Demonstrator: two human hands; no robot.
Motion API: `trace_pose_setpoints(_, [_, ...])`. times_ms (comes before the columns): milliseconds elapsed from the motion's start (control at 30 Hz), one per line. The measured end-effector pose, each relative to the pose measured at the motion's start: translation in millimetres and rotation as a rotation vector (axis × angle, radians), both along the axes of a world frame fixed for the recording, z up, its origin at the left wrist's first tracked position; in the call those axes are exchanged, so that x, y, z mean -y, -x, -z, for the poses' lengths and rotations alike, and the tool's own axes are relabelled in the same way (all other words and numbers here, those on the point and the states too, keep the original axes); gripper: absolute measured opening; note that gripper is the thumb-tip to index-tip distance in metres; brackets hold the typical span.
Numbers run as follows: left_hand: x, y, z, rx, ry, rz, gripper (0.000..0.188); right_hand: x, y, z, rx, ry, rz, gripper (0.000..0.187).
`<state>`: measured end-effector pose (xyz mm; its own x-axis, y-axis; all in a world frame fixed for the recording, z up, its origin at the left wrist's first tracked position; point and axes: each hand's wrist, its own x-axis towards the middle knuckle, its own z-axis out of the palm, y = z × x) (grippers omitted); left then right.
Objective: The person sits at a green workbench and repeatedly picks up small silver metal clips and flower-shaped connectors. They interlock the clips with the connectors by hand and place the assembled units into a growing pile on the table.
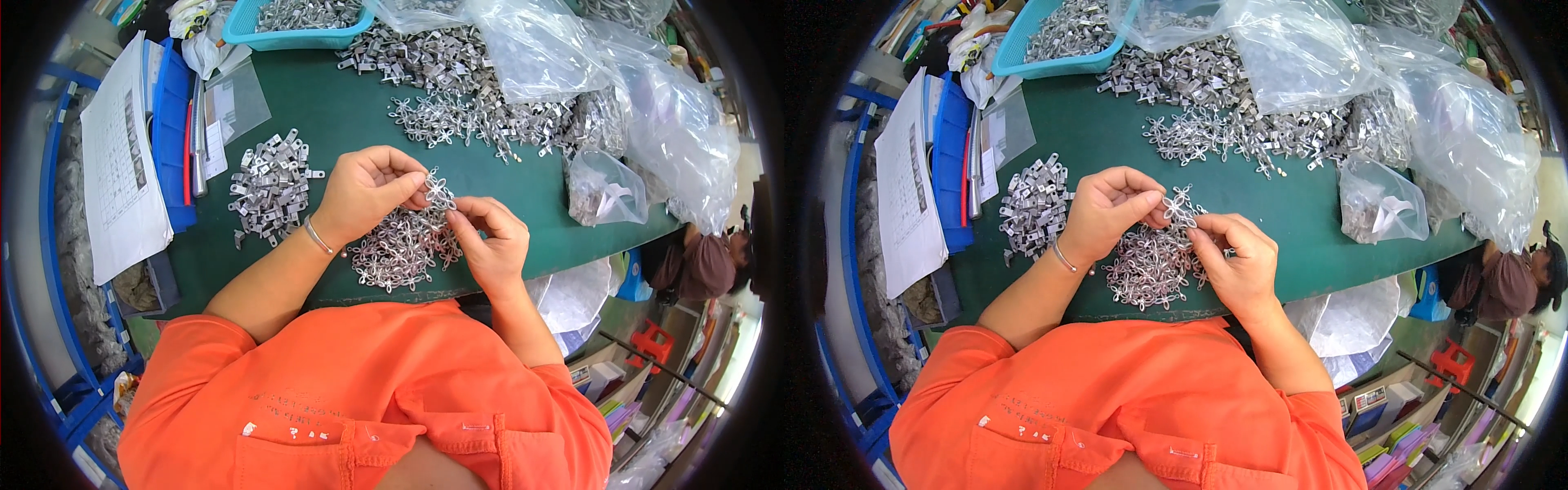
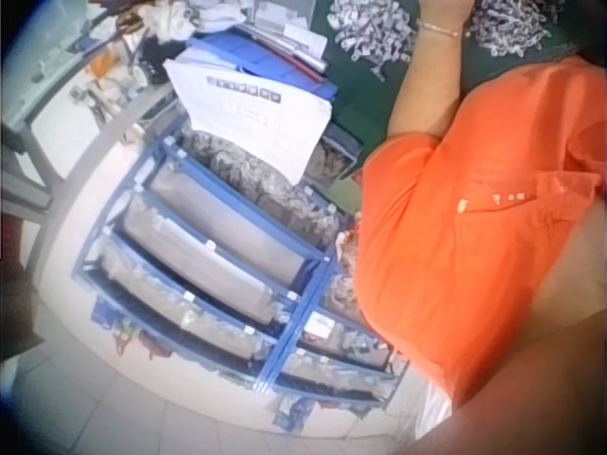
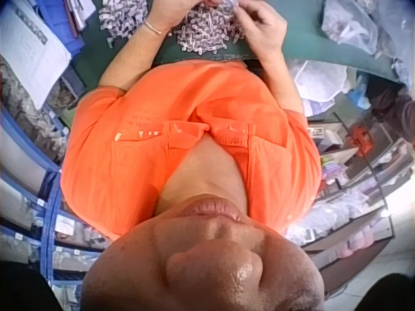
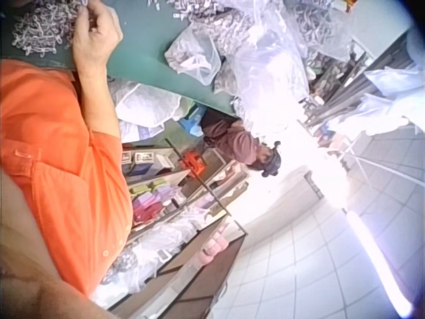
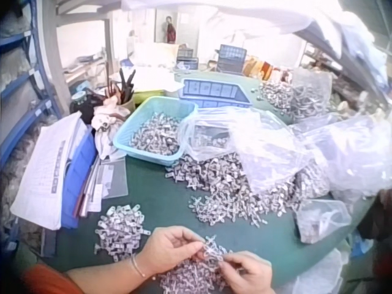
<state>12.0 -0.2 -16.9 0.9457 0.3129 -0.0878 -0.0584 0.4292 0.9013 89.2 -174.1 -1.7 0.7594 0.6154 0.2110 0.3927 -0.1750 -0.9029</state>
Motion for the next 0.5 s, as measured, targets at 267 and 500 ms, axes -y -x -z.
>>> trace_pose_setpoints(267, [-0.3,0.9,-1.4,-0.021,0.006,-0.013,0.010,-0.2,0.3,1.8,-0.031,0.001,0.008,0.010])
trace_pose_setpoints(500, [0.7,1.7,0.2,0.027,-0.038,-0.027,0.010,-0.4,-0.3,-0.6,-0.043,-0.009,0.007,0.011])
